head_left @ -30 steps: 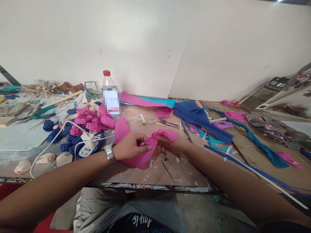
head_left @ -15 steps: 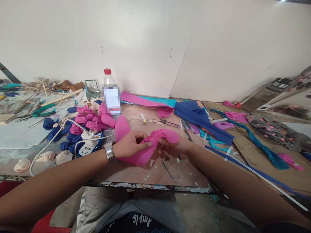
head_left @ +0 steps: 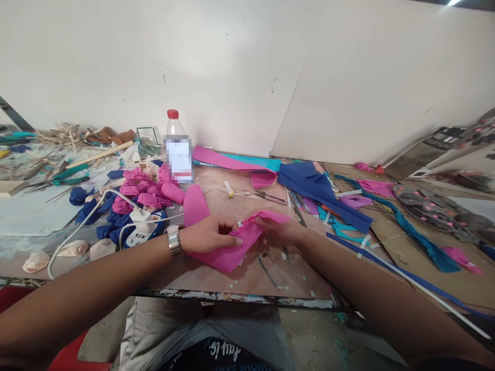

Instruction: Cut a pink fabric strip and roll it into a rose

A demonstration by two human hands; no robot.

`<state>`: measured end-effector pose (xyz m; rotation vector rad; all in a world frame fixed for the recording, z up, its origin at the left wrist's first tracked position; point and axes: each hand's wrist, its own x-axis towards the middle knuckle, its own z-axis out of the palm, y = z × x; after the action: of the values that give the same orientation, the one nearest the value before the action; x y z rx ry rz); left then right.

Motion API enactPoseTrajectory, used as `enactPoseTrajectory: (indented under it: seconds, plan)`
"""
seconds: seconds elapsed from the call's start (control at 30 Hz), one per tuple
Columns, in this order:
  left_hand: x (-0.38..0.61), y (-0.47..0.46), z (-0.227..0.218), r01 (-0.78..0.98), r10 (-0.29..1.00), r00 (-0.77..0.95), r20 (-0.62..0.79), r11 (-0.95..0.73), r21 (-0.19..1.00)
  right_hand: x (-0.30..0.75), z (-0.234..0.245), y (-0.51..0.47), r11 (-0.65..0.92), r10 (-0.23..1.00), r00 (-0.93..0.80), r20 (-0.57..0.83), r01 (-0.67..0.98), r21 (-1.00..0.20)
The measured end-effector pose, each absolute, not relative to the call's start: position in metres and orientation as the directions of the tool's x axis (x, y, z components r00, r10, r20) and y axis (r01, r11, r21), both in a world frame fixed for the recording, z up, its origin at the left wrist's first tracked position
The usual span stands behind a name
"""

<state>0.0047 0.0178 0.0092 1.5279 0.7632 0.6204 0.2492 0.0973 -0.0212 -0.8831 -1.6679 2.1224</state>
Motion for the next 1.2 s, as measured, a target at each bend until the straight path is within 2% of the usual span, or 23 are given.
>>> enactPoseTrajectory:
  seconds: [0.07,0.17,0.57,0.8,1.0,1.2]
  plan:
    - [0.004,0.018,0.009,0.115,0.765,0.642,-0.054,-0.026,0.993,0.248,-0.019,0.098,-0.255,0.642,-0.728,-0.241,0.094,-0.962]
    - [0.004,0.019,0.009,0.137,0.763,0.643,-0.065,-0.03,0.99,0.246,-0.017,0.098,-0.246,0.663,-0.722,-0.196,0.037,-0.969]
    - [0.003,0.018,0.007,0.242,0.764,0.643,-0.049,-0.142,0.96,0.248,-0.016,0.097,-0.374,0.558,-0.781,-0.281,0.065,-0.925]
    - [0.003,0.018,0.009,0.268,0.764,0.641,-0.069,-0.138,0.954,0.245,-0.006,0.098,-0.244,0.702,-0.701,-0.126,-0.071,-0.967]
    - [0.002,0.019,0.007,0.271,0.745,0.659,-0.103,-0.107,0.957,0.246,-0.005,0.099,-0.096,0.707,-0.707,-0.017,-0.072,-0.993]
    - [0.002,0.019,0.007,0.262,0.739,0.666,-0.095,-0.112,0.959,0.244,-0.003,0.1,-0.086,0.75,-0.661,-0.04,-0.037,-0.996]
